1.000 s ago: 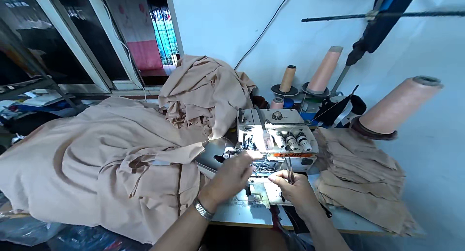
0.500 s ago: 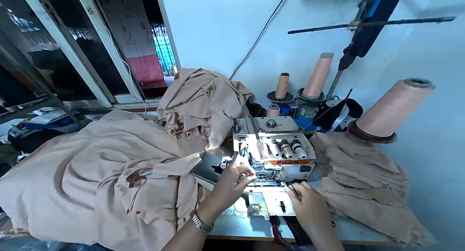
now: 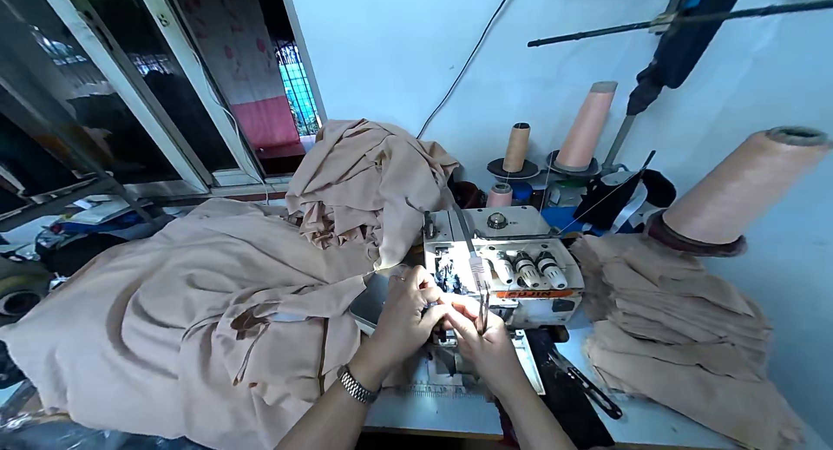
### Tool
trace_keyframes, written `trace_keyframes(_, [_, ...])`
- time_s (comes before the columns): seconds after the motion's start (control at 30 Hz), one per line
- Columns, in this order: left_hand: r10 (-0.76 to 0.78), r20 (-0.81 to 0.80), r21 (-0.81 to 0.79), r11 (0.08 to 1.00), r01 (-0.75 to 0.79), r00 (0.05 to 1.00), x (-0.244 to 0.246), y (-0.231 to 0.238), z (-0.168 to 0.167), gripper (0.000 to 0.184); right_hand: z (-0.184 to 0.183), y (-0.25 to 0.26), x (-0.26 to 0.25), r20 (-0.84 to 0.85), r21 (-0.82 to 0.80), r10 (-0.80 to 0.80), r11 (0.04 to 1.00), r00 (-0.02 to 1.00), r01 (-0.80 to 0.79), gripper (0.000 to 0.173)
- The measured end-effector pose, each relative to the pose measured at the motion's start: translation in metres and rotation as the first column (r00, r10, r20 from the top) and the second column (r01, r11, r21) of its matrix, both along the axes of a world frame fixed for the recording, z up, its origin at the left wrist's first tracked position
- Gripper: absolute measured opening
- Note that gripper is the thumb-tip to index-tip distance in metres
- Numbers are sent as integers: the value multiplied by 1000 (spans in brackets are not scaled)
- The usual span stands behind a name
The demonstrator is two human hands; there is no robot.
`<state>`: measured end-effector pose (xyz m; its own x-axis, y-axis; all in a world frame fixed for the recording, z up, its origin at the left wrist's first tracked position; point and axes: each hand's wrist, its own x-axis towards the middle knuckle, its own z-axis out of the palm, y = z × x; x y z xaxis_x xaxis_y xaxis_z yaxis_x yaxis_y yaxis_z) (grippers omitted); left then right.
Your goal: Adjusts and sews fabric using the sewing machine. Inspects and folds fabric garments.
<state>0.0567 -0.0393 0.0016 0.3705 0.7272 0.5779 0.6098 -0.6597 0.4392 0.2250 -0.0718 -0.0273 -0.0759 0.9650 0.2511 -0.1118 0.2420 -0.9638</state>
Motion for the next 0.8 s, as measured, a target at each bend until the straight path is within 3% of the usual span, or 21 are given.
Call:
trace_keyframes(0.17, [-56, -89, -40, 998, 53, 994, -3, 8, -1, 22, -6, 2, -9, 77, 98, -272, 960, 959, 264, 8])
trace_keyframes(0.4, [-46, -152, 29, 998, 51, 987, -2, 8, -11, 30, -13, 1, -16, 29, 106, -315, 945, 948, 311, 10])
trace_keyframes(0.57, [-79, 191, -113, 988, 101, 978, -6, 9, -13, 44, -16, 2, -19, -1, 113, -328, 939, 945, 326, 14])
trace_keyframes(0.67, [-148, 286, -139, 971, 194, 947, -10, 10, -9, 28, -18, 2, -18, -15, 113, -336, 935, 942, 336, 14])
trace_keyframes(0.8, [-195, 266, -138, 962, 237, 944, -9, 10, -10, 7, -17, 2, -19, -14, 99, -344, 934, 939, 343, 13])
